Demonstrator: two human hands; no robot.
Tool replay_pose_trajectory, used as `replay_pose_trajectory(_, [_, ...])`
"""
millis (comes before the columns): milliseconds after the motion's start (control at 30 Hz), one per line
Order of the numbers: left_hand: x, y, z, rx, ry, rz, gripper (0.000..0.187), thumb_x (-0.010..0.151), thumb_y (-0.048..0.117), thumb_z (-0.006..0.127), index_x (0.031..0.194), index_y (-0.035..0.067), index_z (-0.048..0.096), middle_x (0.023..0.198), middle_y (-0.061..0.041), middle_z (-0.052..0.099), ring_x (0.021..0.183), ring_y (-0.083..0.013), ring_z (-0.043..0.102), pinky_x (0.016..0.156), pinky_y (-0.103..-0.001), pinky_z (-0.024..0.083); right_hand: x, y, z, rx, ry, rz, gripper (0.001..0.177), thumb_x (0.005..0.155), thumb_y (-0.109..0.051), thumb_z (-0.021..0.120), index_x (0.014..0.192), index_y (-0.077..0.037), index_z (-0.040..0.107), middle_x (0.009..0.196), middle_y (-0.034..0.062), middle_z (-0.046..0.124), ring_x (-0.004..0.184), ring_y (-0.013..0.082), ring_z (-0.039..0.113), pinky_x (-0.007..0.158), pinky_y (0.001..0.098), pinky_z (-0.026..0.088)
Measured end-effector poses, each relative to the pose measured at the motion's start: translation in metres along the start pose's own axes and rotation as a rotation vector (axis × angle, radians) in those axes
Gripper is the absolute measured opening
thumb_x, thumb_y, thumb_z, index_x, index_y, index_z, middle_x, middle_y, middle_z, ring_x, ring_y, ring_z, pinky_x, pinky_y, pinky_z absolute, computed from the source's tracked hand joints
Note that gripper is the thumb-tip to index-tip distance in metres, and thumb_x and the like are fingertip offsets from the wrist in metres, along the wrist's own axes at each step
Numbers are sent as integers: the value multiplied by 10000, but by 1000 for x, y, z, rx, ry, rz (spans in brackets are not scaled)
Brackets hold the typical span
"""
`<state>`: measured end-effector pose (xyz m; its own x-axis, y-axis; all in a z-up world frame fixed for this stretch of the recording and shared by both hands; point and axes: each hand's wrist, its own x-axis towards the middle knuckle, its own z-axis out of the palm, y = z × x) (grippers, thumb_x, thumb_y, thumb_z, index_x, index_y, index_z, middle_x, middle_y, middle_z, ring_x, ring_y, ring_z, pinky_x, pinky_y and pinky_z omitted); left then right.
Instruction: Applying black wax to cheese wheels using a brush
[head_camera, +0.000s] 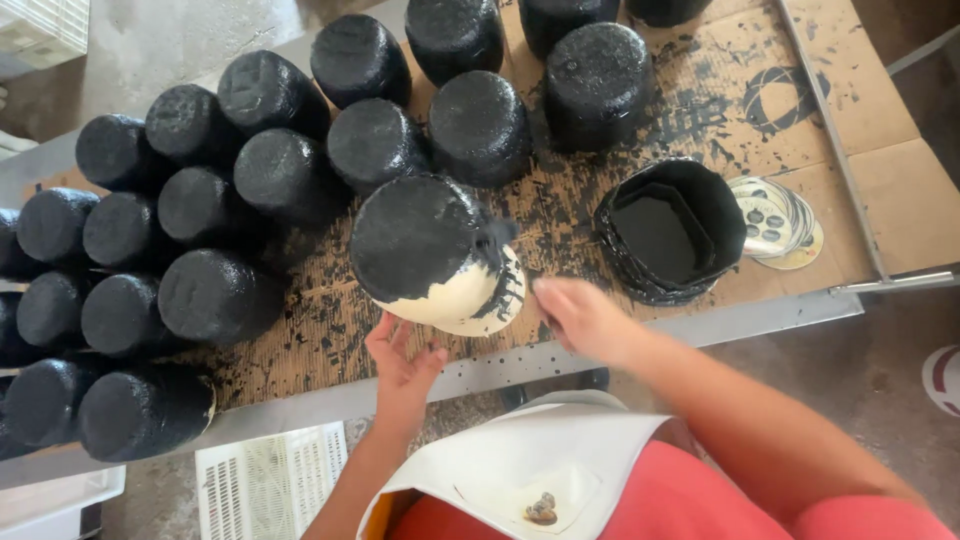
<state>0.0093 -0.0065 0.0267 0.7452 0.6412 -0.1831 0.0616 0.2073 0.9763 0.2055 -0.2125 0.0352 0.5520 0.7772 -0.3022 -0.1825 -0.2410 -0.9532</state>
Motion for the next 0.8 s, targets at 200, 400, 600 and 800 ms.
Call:
replay_pose_trajectory(200, [-3,-10,-7,28,-15,10,930,786,-19,783,1466,213,193,1659,-116,156,1522,-323,266,1142,-451,439,-10,-31,3,294,-13,103,482,1094,-305,416,700,-68,562,437,56,402,280,127,401,272,235,290])
replay_pose_trajectory(400, [2,3,0,57,-49,38,899,788,1,793,1420,185,181,1679,-52,47,1556,-343,129,1136,-469,450,-14,-3,5,292,-56,72,457,1092,-250,405,728,-55,599,419,71,452,276,113,416,249,207,282])
replay_pose_trajectory(600, [-1,-7,-16,115,-46,42,839,818,4,765,1422,184,210,1641,-25,93,1539,-316,177,1134,-491,457,9,-13,5,447,-76,113,482,1103,-312,369,718,-88,553,418,12,342,242,136,346,254,230,274])
replay_pose_trajectory(800, [3,-13,-19,111,-40,44,854,804,-1,774,1422,190,217,1654,-10,91,1538,-283,199,1125,-468,471,-21,7,18,562,-119,206,497,1106,-305,359,726,-36,533,399,31,319,232,133,335,243,247,262])
